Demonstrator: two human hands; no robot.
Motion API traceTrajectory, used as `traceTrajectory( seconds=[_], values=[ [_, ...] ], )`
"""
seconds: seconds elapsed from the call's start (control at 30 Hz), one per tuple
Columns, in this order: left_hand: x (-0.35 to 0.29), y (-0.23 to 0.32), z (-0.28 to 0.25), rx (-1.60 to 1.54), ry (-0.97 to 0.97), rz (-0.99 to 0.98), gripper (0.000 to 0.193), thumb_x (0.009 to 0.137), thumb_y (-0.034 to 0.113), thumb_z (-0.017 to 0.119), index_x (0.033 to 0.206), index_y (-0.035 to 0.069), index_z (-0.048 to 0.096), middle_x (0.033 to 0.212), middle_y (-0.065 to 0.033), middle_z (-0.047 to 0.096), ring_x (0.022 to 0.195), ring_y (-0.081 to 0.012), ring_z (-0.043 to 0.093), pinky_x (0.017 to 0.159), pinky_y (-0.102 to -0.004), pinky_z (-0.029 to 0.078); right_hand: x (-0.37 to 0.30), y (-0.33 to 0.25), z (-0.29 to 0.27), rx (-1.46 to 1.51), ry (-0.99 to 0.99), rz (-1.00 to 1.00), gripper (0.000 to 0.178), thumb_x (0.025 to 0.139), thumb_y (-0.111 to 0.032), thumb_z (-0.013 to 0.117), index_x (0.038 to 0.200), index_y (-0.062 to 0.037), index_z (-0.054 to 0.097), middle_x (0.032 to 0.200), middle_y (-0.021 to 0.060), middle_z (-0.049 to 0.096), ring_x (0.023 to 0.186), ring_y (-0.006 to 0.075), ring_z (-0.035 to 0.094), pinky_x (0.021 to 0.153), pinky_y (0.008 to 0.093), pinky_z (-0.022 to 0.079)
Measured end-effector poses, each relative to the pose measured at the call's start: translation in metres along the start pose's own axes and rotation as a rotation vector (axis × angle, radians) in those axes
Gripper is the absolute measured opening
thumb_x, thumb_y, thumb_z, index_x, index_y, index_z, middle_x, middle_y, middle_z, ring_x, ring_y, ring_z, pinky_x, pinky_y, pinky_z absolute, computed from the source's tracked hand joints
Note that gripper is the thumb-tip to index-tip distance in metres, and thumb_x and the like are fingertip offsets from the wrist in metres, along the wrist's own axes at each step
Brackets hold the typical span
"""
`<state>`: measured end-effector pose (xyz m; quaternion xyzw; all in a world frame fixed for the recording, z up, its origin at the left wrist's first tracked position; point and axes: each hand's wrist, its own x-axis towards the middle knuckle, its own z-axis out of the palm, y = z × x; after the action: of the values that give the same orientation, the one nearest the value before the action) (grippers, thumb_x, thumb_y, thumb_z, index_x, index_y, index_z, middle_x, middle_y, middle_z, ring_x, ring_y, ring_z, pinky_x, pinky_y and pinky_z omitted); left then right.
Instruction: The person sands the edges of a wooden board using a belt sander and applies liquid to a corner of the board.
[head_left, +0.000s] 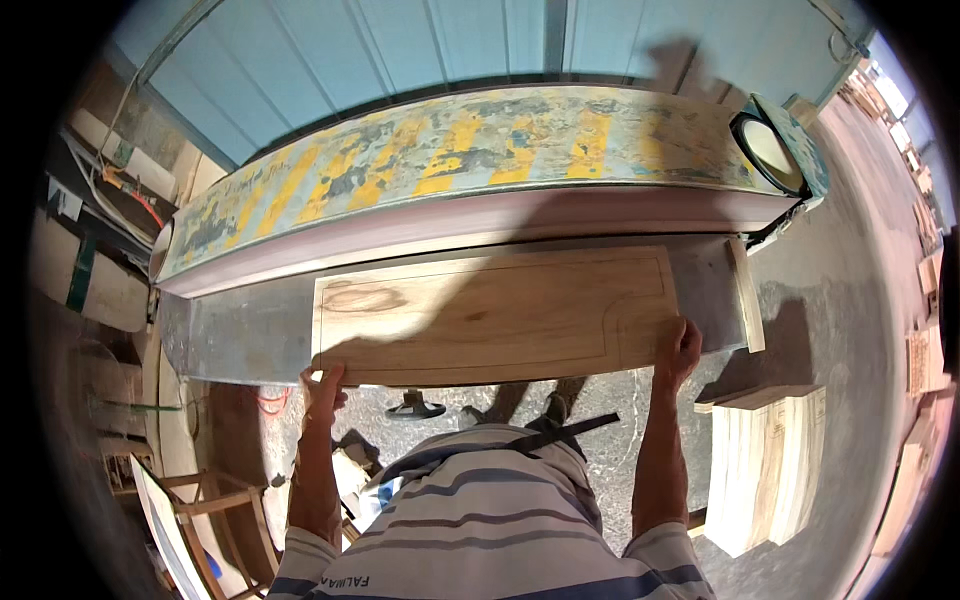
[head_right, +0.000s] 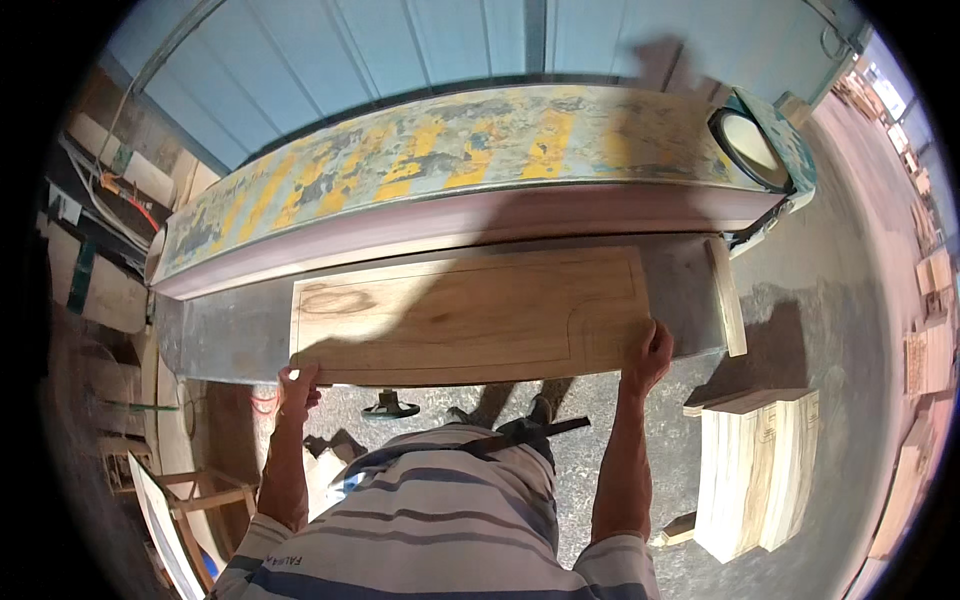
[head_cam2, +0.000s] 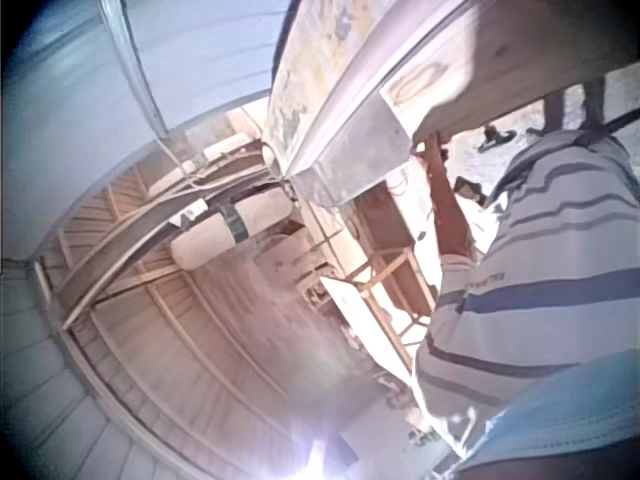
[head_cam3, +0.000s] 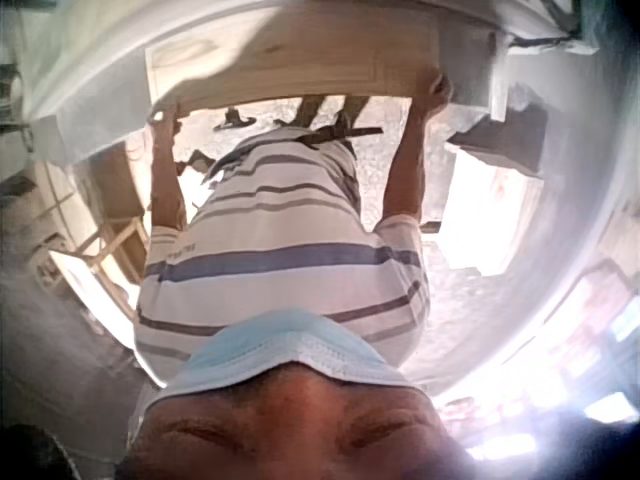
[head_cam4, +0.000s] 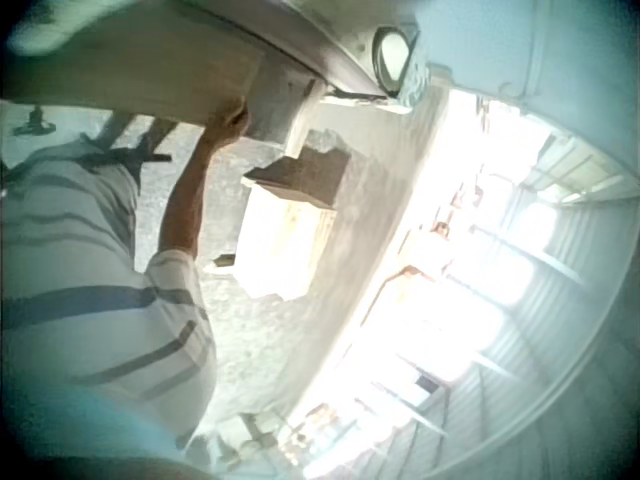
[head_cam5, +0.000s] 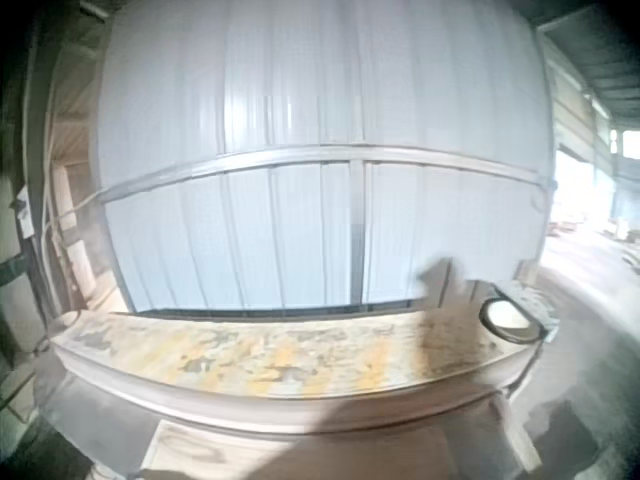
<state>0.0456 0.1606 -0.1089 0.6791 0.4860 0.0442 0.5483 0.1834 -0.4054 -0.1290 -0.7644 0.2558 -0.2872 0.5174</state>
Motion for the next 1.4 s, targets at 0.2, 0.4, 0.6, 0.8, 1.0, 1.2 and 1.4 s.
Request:
traceTrajectory(
  seconds=[0.2, 0.4, 0.6, 0.8, 1.0, 1.2, 1.4],
  values=[
    [0.008, 0.019, 0.008, -0.043, -0.023, -0.015, 0.073, 0.070, 0.031, 0.077, 0.118, 0.006, 0.028, 0.059, -0.0040, 0.048, 0.038, -0.0112, 0.043, 0.031, -0.0237, 0.033, 0.017, -0.012, 0.021, 0.029, 0.025, -0.058, 0.029, 0.088, -0.026, 0.058, 0.101, -0.0004, 0.062, 0.092, 0.0086, 0.063, 0.083, 0.0156, 0.058, 0.075, 0.0295, 0.046],
    [0.018, 0.015, 0.021, 0.004, 0.014, 0.008, 0.068, 0.072, 0.029, 0.076, 0.118, 0.008, 0.031, 0.052, -0.0015, 0.045, 0.035, -0.0096, 0.040, 0.030, -0.0236, 0.029, 0.019, -0.033, 0.035, -0.203, 0.140, 0.037, 0.028, 0.086, -0.032, 0.060, 0.100, -0.0090, 0.065, 0.091, 0.0076, 0.065, 0.084, 0.0211, 0.060, 0.077, 0.0334, 0.046],
    [0.025, 0.015, 0.006, 0.027, 0.024, -0.027, 0.069, 0.073, 0.031, 0.074, 0.123, 0.013, 0.031, 0.051, -0.0004, 0.042, 0.033, -0.0089, 0.035, 0.029, -0.0231, 0.024, 0.009, -0.031, 0.045, -0.217, 0.161, 0.060, 0.026, 0.084, -0.034, 0.061, 0.098, -0.0119, 0.066, 0.089, 0.0077, 0.065, 0.087, 0.0240, 0.059, 0.079, 0.0360, 0.045],
    [0.083, -0.008, -0.038, -0.094, 0.032, 0.042, 0.062, 0.074, 0.035, 0.073, 0.119, 0.015, 0.036, 0.054, 0.0013, 0.044, 0.036, -0.0077, 0.036, 0.031, -0.0213, 0.026, -0.035, -0.049, 0.067, -0.208, 0.161, -0.033, 0.023, 0.080, -0.025, 0.066, 0.097, -0.0086, 0.066, 0.094, 0.0098, 0.064, 0.089, 0.0275, 0.059, 0.081, 0.0374, 0.045],
    [0.173, -0.066, -0.134, -0.015, -0.556, 0.522, 0.040, 0.088, 0.038, 0.054, 0.113, 0.006, 0.055, 0.095, -0.0086, 0.058, 0.088, -0.0176, 0.055, 0.078, -0.0286, 0.048, -0.075, -0.063, 0.092, -0.214, 0.073, -0.117, 0.025, 0.076, -0.024, 0.069, 0.096, -0.0085, 0.064, 0.098, 0.0087, 0.064, 0.093, 0.0288, 0.058, 0.081, 0.0399, 0.045],
    [0.200, -0.077, -0.119, 0.169, -0.393, 0.261, 0.030, 0.090, 0.030, 0.055, 0.106, 0.005, 0.059, 0.081, -0.0054, 0.054, 0.066, -0.0106, 0.046, 0.064, -0.0259, 0.044, -0.059, -0.075, 0.079, -0.204, 0.132, -0.039, 0.029, 0.078, -0.033, 0.067, 0.095, -0.0099, 0.064, 0.102, 0.0056, 0.064, 0.096, 0.0265, 0.058, 0.085, 0.0373, 0.044],
    [0.184, -0.085, -0.062, -0.184, -0.365, -0.061, 0.026, 0.094, 0.032, 0.048, 0.104, 0.010, 0.058, 0.080, -0.0003, 0.048, 0.069, -0.0125, 0.047, 0.070, -0.0301, 0.044, -0.022, -0.064, 0.058, -0.246, 0.229, 0.026, 0.030, 0.079, -0.037, 0.066, 0.094, -0.0117, 0.065, 0.097, 0.0047, 0.065, 0.095, 0.0249, 0.058, 0.083, 0.0370, 0.044]
  ],
)
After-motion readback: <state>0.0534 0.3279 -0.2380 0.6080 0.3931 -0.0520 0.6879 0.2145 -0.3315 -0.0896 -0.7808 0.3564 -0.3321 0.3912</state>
